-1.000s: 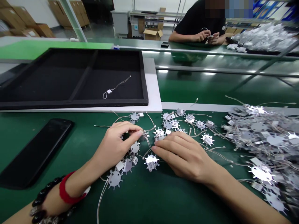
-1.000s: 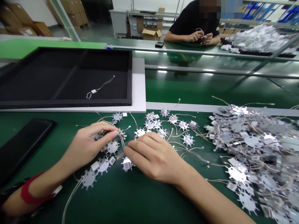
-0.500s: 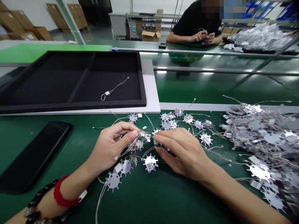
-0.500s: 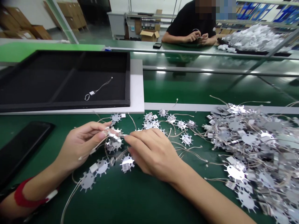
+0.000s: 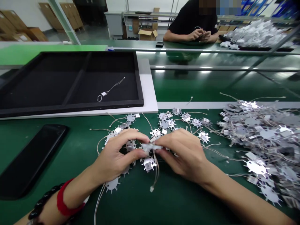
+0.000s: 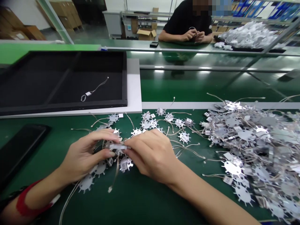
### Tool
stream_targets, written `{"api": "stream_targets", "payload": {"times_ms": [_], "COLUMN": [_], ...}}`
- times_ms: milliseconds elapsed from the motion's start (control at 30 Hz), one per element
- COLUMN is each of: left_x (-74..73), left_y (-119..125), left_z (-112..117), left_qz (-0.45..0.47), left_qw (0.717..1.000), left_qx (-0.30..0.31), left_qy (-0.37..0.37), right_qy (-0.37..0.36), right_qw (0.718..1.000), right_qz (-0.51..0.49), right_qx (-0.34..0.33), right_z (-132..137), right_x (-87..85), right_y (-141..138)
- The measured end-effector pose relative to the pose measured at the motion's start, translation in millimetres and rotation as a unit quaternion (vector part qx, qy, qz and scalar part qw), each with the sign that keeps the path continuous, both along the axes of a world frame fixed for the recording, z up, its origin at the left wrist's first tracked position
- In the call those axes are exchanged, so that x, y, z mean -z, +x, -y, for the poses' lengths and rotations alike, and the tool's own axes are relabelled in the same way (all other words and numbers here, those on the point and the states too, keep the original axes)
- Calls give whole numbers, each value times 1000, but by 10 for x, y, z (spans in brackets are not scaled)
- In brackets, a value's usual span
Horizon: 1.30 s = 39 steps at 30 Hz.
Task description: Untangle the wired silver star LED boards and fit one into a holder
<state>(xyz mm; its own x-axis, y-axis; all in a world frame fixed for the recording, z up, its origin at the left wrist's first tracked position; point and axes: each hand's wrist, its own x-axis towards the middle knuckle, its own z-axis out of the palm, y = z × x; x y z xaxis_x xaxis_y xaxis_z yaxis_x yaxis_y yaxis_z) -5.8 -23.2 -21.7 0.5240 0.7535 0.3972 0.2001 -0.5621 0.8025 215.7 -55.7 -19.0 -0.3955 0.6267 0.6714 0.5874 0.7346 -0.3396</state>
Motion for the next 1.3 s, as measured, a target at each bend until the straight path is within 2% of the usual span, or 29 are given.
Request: {"api": "stream_targets", "payload": {"times_ms": [200, 267, 367, 433, 500, 567, 633, 700, 767, 867, 967, 1167, 1300], "left_x": [30, 60, 85, 80, 62, 45, 37, 36, 33, 18, 9, 44, 61], "left_y": [-10, -15, -42, -61, -68, -60, -48, -41, -41, -45, -44, -45, -45], "left_z": [-38, -50, -72, -75, -60, -33, -11, -2, -5, -9, -10, -18, -3], "left_qz": [-44, -24, 19, 28, 15, -5, -28, -48, -58, -50, -26, 14, 47], "left_qw": [997, 993, 982, 982, 984, 980, 978, 979, 979, 982, 984, 985, 987], "left_qx": [-58, -110, -177, -187, -162, -104, -27, 42, 84, 114, 147, 150, 147], "left_qy": [3, -21, -57, -27, 70, 167, 203, 195, 178, 139, 97, 87, 52], "right_qy": [-31, 6, 112, 172, 202, 203, 191, 164, 137, 128, 119, 134, 144], "right_qw": [995, 995, 992, 985, 979, 979, 980, 982, 982, 979, 979, 981, 982], "right_qz": [-94, -101, -65, -26, 8, 35, 50, 70, 96, 105, 119, 112, 95], "right_qx": [2, 5, 12, 14, 11, -2, -26, -59, -92, -118, -115, -89, -72], "right_z": [-32, -51, -87, -100, -97, -76, -41, 1, 45, 95, 113, 72, 24], "right_x": [-102, -85, -39, -20, -20, -38, -68, -101, -131, -160, -173, -152, -110], "right_y": [81, 104, 144, 165, 175, 173, 164, 153, 141, 128, 131, 136, 121]}}
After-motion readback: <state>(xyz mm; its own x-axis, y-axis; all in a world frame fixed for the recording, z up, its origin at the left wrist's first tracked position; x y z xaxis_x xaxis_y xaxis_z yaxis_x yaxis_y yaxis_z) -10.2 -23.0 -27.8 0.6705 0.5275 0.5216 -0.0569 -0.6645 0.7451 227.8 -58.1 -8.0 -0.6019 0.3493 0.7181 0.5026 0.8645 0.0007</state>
